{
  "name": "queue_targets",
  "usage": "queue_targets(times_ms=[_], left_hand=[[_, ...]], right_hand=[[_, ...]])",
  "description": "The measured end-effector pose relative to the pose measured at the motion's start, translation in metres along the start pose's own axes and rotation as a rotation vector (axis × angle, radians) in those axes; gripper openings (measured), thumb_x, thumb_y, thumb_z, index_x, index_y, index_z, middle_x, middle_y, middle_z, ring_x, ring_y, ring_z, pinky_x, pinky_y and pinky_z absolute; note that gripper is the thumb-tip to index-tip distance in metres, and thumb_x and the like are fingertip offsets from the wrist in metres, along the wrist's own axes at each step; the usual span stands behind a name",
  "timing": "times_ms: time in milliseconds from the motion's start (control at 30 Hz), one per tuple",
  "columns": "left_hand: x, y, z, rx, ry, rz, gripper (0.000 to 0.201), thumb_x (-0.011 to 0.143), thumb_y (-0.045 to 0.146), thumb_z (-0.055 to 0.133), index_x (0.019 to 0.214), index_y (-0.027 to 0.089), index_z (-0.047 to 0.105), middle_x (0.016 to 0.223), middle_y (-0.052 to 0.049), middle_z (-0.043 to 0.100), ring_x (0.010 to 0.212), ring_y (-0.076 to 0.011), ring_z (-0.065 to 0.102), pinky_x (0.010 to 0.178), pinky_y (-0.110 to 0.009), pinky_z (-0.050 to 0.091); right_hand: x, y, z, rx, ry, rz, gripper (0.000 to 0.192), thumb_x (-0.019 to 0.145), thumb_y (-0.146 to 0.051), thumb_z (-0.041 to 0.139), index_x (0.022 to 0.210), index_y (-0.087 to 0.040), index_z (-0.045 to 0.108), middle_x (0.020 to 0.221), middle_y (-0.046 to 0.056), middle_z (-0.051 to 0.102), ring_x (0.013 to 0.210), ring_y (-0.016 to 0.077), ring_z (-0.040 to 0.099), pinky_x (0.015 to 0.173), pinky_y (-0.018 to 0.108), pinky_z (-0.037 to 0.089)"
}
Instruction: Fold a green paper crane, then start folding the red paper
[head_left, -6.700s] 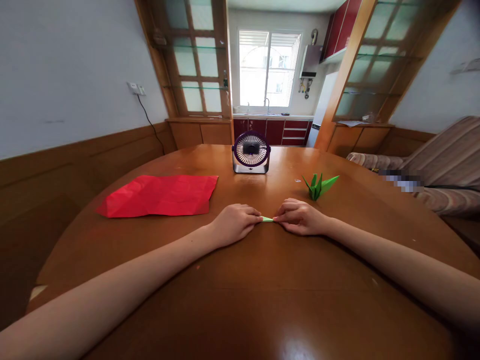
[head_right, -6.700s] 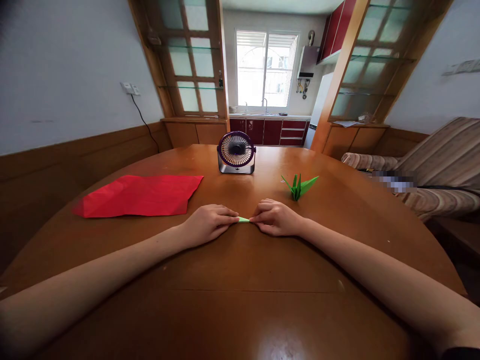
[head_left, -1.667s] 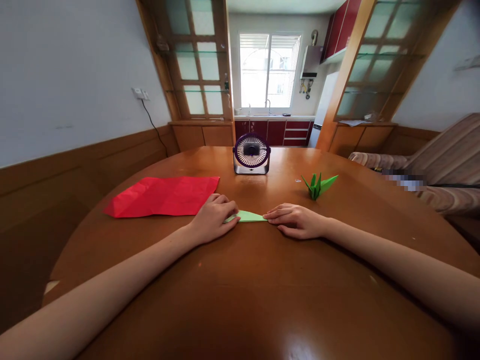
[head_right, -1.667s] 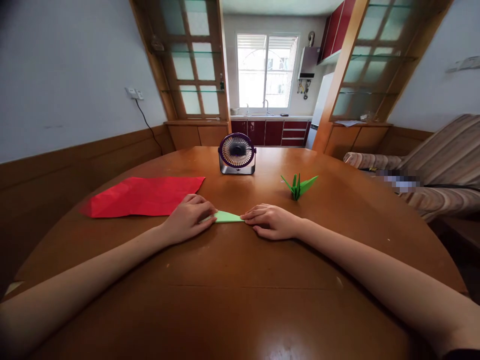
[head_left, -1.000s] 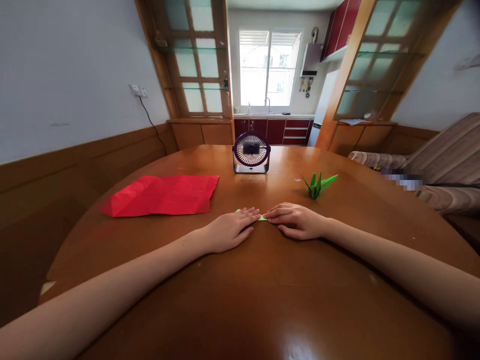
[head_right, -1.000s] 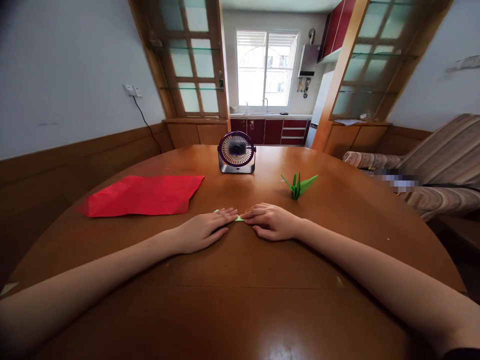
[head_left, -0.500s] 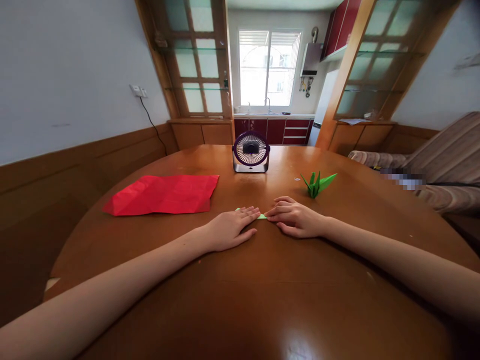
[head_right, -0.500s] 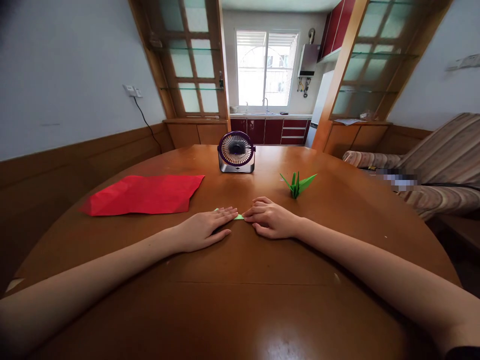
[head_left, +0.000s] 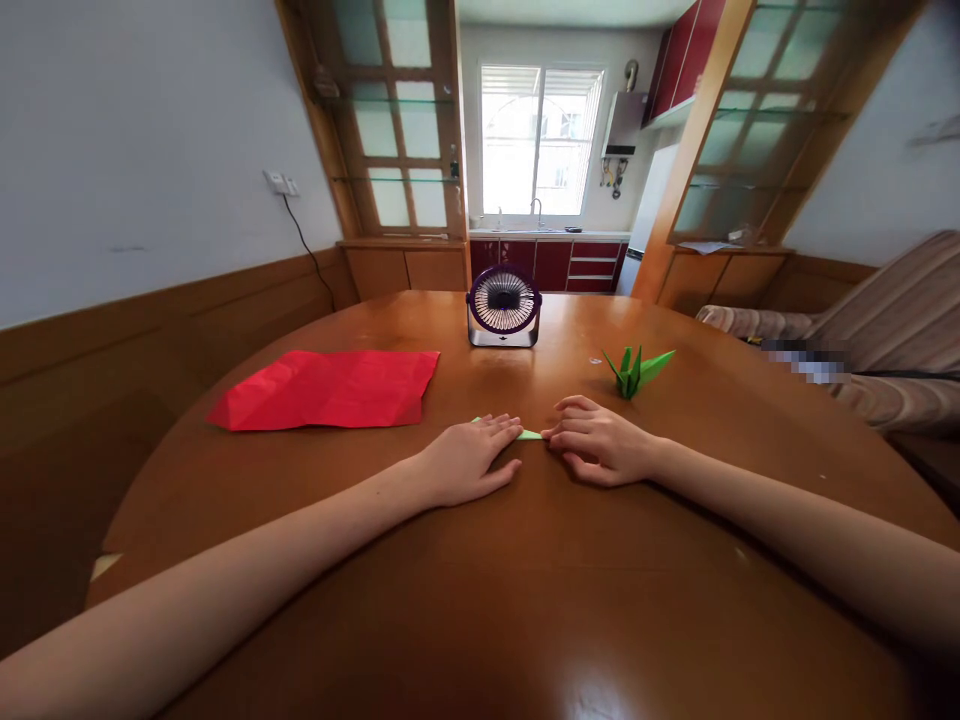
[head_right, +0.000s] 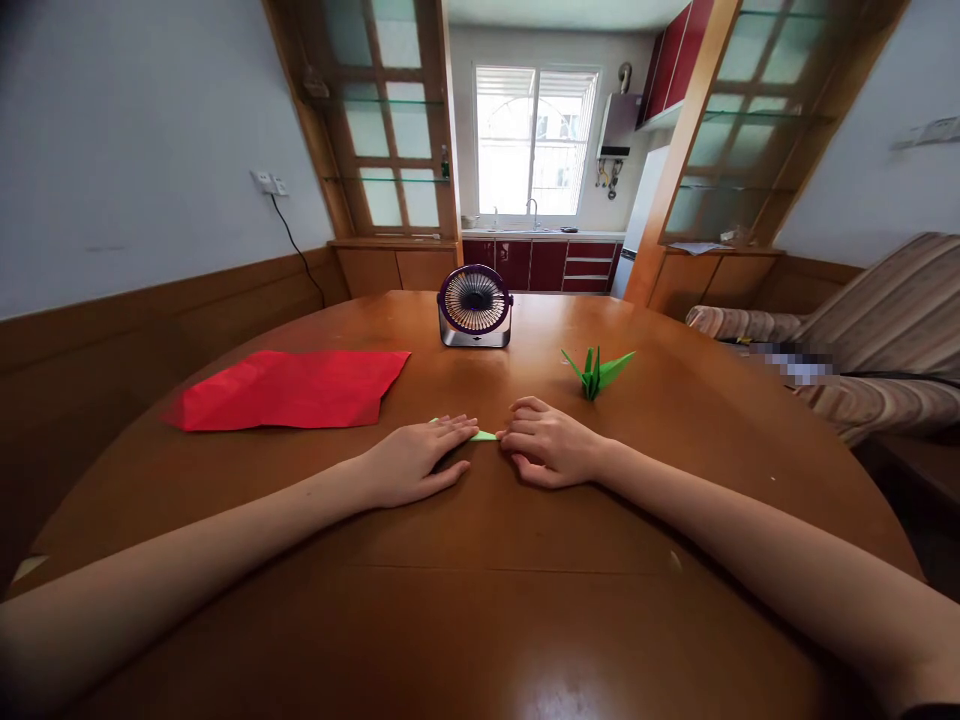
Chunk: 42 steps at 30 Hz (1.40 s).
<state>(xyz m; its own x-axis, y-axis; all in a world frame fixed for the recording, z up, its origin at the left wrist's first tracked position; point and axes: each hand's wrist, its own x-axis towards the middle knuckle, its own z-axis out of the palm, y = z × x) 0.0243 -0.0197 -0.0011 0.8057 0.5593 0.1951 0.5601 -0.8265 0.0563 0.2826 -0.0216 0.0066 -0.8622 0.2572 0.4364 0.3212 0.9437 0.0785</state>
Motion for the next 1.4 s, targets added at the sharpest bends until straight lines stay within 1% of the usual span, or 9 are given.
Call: queue_targets(times_ms=[100, 267, 400, 533, 800, 967, 1133, 1233, 1400], left_hand=[[0.003, 0.011, 0.001, 0.013, 0.025, -0.062, 0.061, 0.094, 0.049, 0.040, 0.138, 0.007, 0.046, 0.145, -0.015, 0.044, 0.135, -0.0270, 0.042, 0.114, -0.041, 0.033], [0.007, 0.026, 0.000, 0.009, -0.008, -0.140, 0.071, 0.091, 0.063, 0.038, 0.144, 0.016, 0.040, 0.151, -0.008, 0.036, 0.139, -0.0340, 0.034, 0.113, -0.053, 0.030], [0.009, 0.029, 0.000, -0.005, -0.026, -0.159, 0.073, 0.089, 0.066, 0.039, 0.143, 0.018, 0.042, 0.151, -0.007, 0.035, 0.140, -0.0338, 0.030, 0.114, -0.052, 0.028], [0.010, 0.028, -0.001, -0.005, -0.035, -0.180, 0.070, 0.090, 0.064, 0.040, 0.143, 0.018, 0.042, 0.151, -0.006, 0.036, 0.141, -0.0316, 0.030, 0.114, -0.050, 0.027], [0.010, 0.026, 0.002, 0.002, -0.003, -0.156, 0.062, 0.095, 0.056, 0.035, 0.143, 0.019, 0.042, 0.151, -0.005, 0.036, 0.141, -0.0256, 0.033, 0.116, -0.046, 0.026], [0.001, 0.015, 0.001, 0.010, -0.007, -0.187, 0.062, 0.095, 0.052, 0.034, 0.144, 0.015, 0.040, 0.151, -0.008, 0.034, 0.141, -0.0228, 0.033, 0.116, -0.043, 0.026], [-0.008, 0.004, 0.000, 0.015, 0.002, -0.210, 0.061, 0.096, 0.052, 0.034, 0.144, 0.016, 0.041, 0.151, -0.008, 0.036, 0.140, -0.0216, 0.034, 0.117, -0.040, 0.024], [-0.011, 0.001, -0.003, -0.014, -0.016, -0.170, 0.063, 0.096, 0.055, 0.033, 0.146, 0.017, 0.036, 0.152, -0.009, 0.032, 0.142, -0.0223, 0.031, 0.119, -0.040, 0.019], [-0.017, -0.013, -0.006, -0.080, -0.127, -0.072, 0.075, 0.094, 0.064, 0.030, 0.151, 0.016, 0.022, 0.156, -0.012, 0.015, 0.146, -0.0249, 0.014, 0.119, -0.046, 0.009]], right_hand=[[0.001, -0.001, 0.000, 0.040, 0.008, 0.036, 0.013, 0.082, -0.017, 0.047, 0.095, -0.019, 0.050, 0.081, 0.003, 0.065, 0.073, 0.0174, 0.057, 0.097, 0.046, 0.041], [0.003, -0.002, 0.001, 0.047, 0.027, 0.039, 0.015, 0.079, -0.014, 0.046, 0.094, -0.020, 0.047, 0.078, 0.002, 0.062, 0.069, 0.0172, 0.056, 0.096, 0.046, 0.042], [0.004, -0.003, 0.001, 0.034, 0.045, 0.027, 0.011, 0.079, -0.013, 0.046, 0.087, -0.021, 0.046, 0.073, 0.001, 0.060, 0.066, 0.0165, 0.054, 0.095, 0.045, 0.042], [0.003, -0.003, 0.001, 0.040, 0.055, 0.026, 0.010, 0.078, -0.013, 0.046, 0.083, -0.021, 0.045, 0.067, -0.002, 0.055, 0.062, 0.0160, 0.051, 0.094, 0.045, 0.042], [-0.001, -0.002, 0.000, 0.019, 0.039, 0.042, 0.010, 0.078, -0.014, 0.046, 0.085, -0.020, 0.049, 0.071, 0.000, 0.057, 0.064, 0.0155, 0.050, 0.090, 0.041, 0.042], [-0.001, -0.002, 0.000, 0.024, 0.037, 0.040, 0.010, 0.079, -0.014, 0.046, 0.086, -0.019, 0.049, 0.070, 0.000, 0.057, 0.063, 0.0155, 0.050, 0.089, 0.041, 0.041], [-0.001, -0.003, 0.000, 0.024, 0.035, 0.058, 0.007, 0.081, -0.015, 0.046, 0.086, -0.019, 0.049, 0.073, 0.001, 0.059, 0.064, 0.0155, 0.050, 0.089, 0.040, 0.041], [-0.002, -0.003, -0.001, 0.023, 0.002, 0.055, 0.013, 0.084, -0.015, 0.045, 0.094, -0.018, 0.052, 0.078, 0.002, 0.062, 0.068, 0.0157, 0.052, 0.092, 0.040, 0.040], [0.001, -0.001, -0.002, -0.058, -0.123, 0.034, 0.040, 0.090, -0.021, 0.041, 0.129, -0.014, 0.048, 0.093, 0.007, 0.062, 0.086, 0.0201, 0.054, 0.095, 0.042, 0.039]])
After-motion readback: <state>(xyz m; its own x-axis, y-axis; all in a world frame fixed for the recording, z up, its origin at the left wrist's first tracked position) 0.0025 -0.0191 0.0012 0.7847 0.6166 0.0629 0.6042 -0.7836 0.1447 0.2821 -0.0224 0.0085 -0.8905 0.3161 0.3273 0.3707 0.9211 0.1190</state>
